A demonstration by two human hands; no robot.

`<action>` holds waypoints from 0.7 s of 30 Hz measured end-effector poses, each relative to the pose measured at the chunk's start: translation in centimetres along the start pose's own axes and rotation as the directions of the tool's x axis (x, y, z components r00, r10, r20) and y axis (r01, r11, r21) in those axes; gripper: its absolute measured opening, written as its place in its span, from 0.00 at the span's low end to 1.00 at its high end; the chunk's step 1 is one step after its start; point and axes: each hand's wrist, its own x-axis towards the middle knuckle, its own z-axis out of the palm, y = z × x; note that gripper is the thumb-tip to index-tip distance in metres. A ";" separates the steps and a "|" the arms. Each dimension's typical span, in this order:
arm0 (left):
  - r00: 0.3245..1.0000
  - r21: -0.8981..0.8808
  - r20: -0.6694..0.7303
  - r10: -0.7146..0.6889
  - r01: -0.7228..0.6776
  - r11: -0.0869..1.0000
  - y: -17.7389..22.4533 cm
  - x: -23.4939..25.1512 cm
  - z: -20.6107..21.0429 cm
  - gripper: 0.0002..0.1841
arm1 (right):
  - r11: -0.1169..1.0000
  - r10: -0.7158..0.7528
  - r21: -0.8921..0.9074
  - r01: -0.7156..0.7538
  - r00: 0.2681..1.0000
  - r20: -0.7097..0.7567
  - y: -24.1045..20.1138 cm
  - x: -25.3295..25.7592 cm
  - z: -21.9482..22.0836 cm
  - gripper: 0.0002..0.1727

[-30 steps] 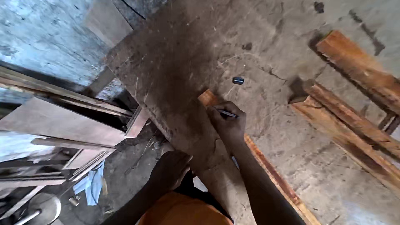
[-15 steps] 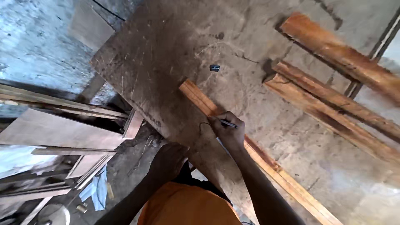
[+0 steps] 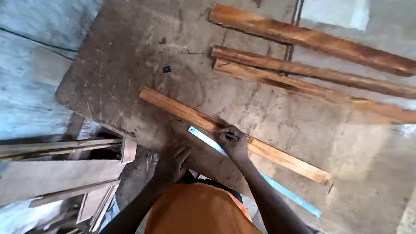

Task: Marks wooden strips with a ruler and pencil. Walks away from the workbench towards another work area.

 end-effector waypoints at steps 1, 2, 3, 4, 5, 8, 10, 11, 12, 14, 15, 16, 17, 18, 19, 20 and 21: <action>1.000 0.007 0.018 0.014 -0.014 1.000 0.3 0.5 0.0 0.19 | 1.000 0.010 0.005 -0.010 1.000 -0.023 0.5 -0.4 -0.7 0.04; 0.999 0.013 0.024 0.031 -0.031 0.999 0.7 1.1 0.0 0.19 | 1.000 0.013 0.011 -0.013 0.999 -0.051 1.0 -0.8 -1.4 0.04; 0.999 0.018 0.018 0.048 -0.049 0.999 1.0 1.7 0.1 0.19 | 1.000 0.003 0.026 -0.001 0.997 -0.071 1.6 -1.2 -2.0 0.04; 0.998 0.022 0.010 0.065 -0.065 0.998 1.3 2.4 0.2 0.18 | 0.999 -0.009 0.037 0.013 0.997 -0.082 2.0 -1.7 -2.7 0.03; 0.997 0.021 0.012 0.079 -0.080 0.997 1.7 3.0 0.3 0.18 | 0.999 -0.010 0.041 0.014 0.996 -0.091 2.4 -2.2 -3.3 0.03; 0.989 -0.002 0.000 0.151 -0.151 0.989 3.1 5.5 0.9 0.18 | 0.999 0.028 0.021 -0.025 0.988 -0.152 3.5 -3.9 -5.5 0.03; 0.980 -0.021 0.010 0.199 -0.199 0.980 4.0 7.2 1.3 0.19 | 0.998 0.056 0.022 -0.053 0.983 -0.177 4.1 -5.0 -6.7 0.03; 0.975 -0.018 0.030 0.219 -0.218 0.976 4.7 8.0 1.4 0.19 | 0.998 0.067 0.035 -0.061 0.977 -0.203 4.5 -5.5 -7.3 0.03; 0.970 -0.022 0.056 0.236 -0.235 0.972 5.4 8.8 1.5 0.19 | 0.997 0.069 0.046 -0.059 0.970 -0.233 4.9 -5.9 -7.9 0.03; 0.959 -0.030 0.120 0.256 -0.254 0.967 7.0 10.2 1.6 0.20 | 0.996 0.084 0.030 -0.079 0.961 -0.263 5.5 -6.6 -9.1 0.03; 0.954 -0.028 0.148 0.260 -0.258 0.966 7.8 10.9 1.8 0.20 | 0.996 0.093 0.020 -0.091 0.956 -0.277 5.9 -7.0 -9.8 0.03; 0.947 -0.025 0.176 0.270 -0.270 0.963 8.5 11.5 2.2 0.21 | 0.994 0.105 0.016 -0.105 0.949 -0.296 6.2 -7.3 -10.6 0.03; 0.939 -0.018 0.197 0.282 -0.284 0.959 9.0 12.2 2.8 0.21 | 0.994 0.109 0.015 -0.110 0.944 -0.313 6.7 -7.7 -11.3 0.03; 0.933 -0.006 0.207 0.295 -0.301 0.954 9.4 12.9 3.7 0.22 | 0.994 0.103 0.004 -0.107 0.940 -0.324 7.2 -8.1 -11.9 0.03; 0.926 -0.009 0.226 0.304 -0.310 0.951 9.9 13.6 4.4 0.23 | 0.995 0.098 0.001 -0.103 0.941 -0.325 7.7 -8.6 -12.4 0.03; 0.917 -0.013 0.256 0.307 -0.314 0.949 10.5 14.1 5.1 0.24 | 0.994 0.102 0.007 -0.105 0.938 -0.330 8.2 -9.1 -12.9 0.03; 0.906 -0.012 0.289 0.309 -0.320 0.947 11.2 14.5 5.8 0.25 | 0.994 0.109 0.021 -0.108 0.931 -0.349 8.7 -9.6 -13.5 0.02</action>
